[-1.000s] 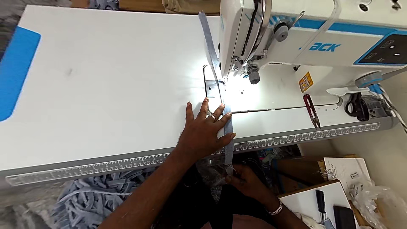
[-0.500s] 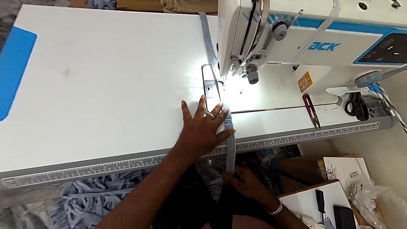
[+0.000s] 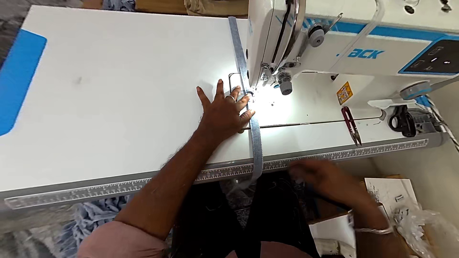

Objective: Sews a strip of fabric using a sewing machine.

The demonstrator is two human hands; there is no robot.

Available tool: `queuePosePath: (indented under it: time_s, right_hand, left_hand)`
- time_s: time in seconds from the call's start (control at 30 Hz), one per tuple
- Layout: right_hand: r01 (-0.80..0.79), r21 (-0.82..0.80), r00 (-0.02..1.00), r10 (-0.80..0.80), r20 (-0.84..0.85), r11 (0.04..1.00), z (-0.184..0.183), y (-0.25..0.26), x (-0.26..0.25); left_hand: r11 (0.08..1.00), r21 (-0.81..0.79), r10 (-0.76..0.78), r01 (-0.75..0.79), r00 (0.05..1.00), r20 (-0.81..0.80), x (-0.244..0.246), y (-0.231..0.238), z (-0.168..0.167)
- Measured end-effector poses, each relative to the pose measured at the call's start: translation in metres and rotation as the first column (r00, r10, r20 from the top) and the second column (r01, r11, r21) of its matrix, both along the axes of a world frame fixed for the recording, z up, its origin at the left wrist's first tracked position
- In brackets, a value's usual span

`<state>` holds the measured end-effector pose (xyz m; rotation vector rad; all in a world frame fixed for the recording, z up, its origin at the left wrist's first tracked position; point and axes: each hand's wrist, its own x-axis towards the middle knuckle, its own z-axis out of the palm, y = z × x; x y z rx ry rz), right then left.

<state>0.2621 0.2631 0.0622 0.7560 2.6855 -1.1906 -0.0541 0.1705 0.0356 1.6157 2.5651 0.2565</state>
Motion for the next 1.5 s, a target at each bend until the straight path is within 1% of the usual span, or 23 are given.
queuePosePath:
  time_s: [0.03, 0.07, 0.1, 0.13, 0.2, 0.23, 0.27, 0.33, 0.37, 0.4, 0.43, 0.47, 0.5, 0.53, 0.57, 0.6, 0.63, 0.7, 0.77, 0.87, 1.07, 1.17, 1.5]
  right_hand:
    - [0.162, 0.183, 0.986, -0.152, -0.067, 0.97, 0.023, 0.022, 0.004]
    - [0.306, 0.376, 0.952, -0.278, -0.127, 0.875, 0.039, 0.045, 0.004]
    - [0.363, 0.531, 0.926, -0.359, -0.115, 0.766, 0.047, 0.068, 0.002]
    - [0.344, 0.624, 0.911, -0.41, -0.042, 0.702, 0.045, 0.091, -0.002]
    - [0.215, 0.669, 0.895, -0.418, 0.157, 0.711, 0.035, 0.122, -0.009]
    - [0.176, 0.667, 0.882, -0.417, 0.219, 0.723, 0.039, 0.127, -0.011]
    - [0.194, 0.656, 0.893, -0.408, 0.189, 0.729, 0.051, 0.125, -0.009]
    - [0.325, 0.594, 0.92, -0.391, -0.02, 0.736, 0.073, 0.099, 0.003]
    - [0.363, 0.526, 0.926, -0.358, -0.116, 0.769, 0.073, 0.08, 0.008]
    - [0.335, 0.42, 0.942, -0.287, -0.175, 0.844, 0.063, 0.059, 0.012]
    - [0.225, 0.261, 0.965, -0.177, -0.195, 0.939, 0.042, 0.035, 0.012]
    - [0.051, 0.063, 0.989, -0.042, -0.143, 0.997, 0.013, 0.014, 0.007]
    - [-0.083, -0.12, 0.995, 0.077, -0.056, 0.989, -0.017, -0.009, -0.005]
    - [-0.13, -0.281, 0.991, 0.133, -0.005, 0.951, -0.048, -0.032, -0.02]
    - [-0.124, -0.402, 0.992, 0.128, -0.018, 0.907, -0.073, -0.052, -0.033]
    - [-0.103, -0.498, 0.995, 0.08, -0.067, 0.861, -0.093, -0.066, -0.043]
    - [-0.093, -0.576, 0.992, 0.023, -0.127, 0.812, -0.105, -0.076, -0.052]
    - [-0.142, -0.666, 0.962, -0.056, -0.266, 0.733, -0.117, -0.088, -0.063]
    - [-0.199, -0.665, 0.936, -0.062, -0.347, 0.72, -0.119, -0.087, -0.062]
    - [-0.207, -0.625, 0.927, -0.055, -0.372, 0.753, -0.115, -0.082, -0.05]
    - [-0.171, -0.643, 0.968, 0.004, -0.252, 0.747, -0.122, -0.093, -0.033]
    - [-0.194, -0.645, 0.965, 0.026, -0.261, 0.74, -0.124, -0.099, -0.033]
    - [-0.175, -0.591, 0.971, 0.039, -0.236, 0.787, -0.126, -0.098, -0.03]
  left_hand:
    - [1.0, -0.004, -0.002, 0.002, 1.0, 0.002, 0.0, 0.001, 0.001]
    - [1.0, -0.007, 0.0, 0.0, 1.0, 0.001, 0.0, 0.002, 0.002]
    - [1.0, -0.007, 0.002, -0.002, 1.0, -0.005, 0.0, 0.003, 0.002]
    - [1.0, -0.011, 0.007, -0.007, 1.0, -0.008, -0.001, 0.003, 0.001]
    - [1.0, -0.025, 0.016, -0.016, 1.0, 0.002, -0.001, 0.006, 0.003]
    - [0.999, -0.024, 0.021, -0.02, 1.0, 0.004, 0.0, 0.008, 0.004]
    - [0.999, -0.013, 0.031, -0.031, 1.0, 0.003, 0.001, 0.009, 0.004]
    - [0.998, 0.034, 0.056, -0.056, 0.998, 0.009, 0.004, 0.004, 0.001]
    - [0.997, 0.058, 0.049, -0.05, 0.999, 0.015, 0.006, 0.0, -0.001]
    - [0.996, 0.088, 0.017, -0.019, 1.0, 0.022, 0.01, -0.005, -0.001]
    - [0.992, 0.121, -0.031, 0.027, 0.999, 0.03, 0.017, -0.012, -0.001]
    - [0.987, 0.139, -0.083, 0.077, 0.996, 0.039, 0.026, -0.02, -0.002]
    - [0.981, 0.146, -0.134, 0.128, 0.99, 0.032, 0.035, -0.03, -0.005]
    - [0.977, 0.131, -0.174, 0.169, 0.985, 0.022, 0.044, -0.041, -0.008]
    - [0.972, 0.125, -0.201, 0.198, 0.979, 0.016, 0.051, -0.05, -0.012]
    - [0.97, 0.126, -0.213, 0.21, 0.977, 0.009, 0.055, -0.056, -0.014]
    - [0.97, 0.122, -0.213, 0.21, 0.977, 0.005, 0.058, -0.06, -0.015]
    - [0.974, 0.096, -0.204, 0.203, 0.979, 0.002, 0.059, -0.064, -0.014]
    - [0.977, 0.07, -0.203, 0.203, 0.979, 0.0, 0.06, -0.061, -0.013]
    - [0.978, 0.074, -0.195, 0.195, 0.981, -0.006, 0.06, -0.056, -0.012]
    - [0.981, 0.088, -0.174, 0.174, 0.985, -0.013, 0.061, -0.056, -0.014]
    - [0.983, 0.088, -0.164, 0.164, 0.986, -0.013, 0.06, -0.057, -0.014]
    - [0.981, 0.079, -0.175, 0.176, 0.984, -0.016, 0.06, -0.057, -0.014]
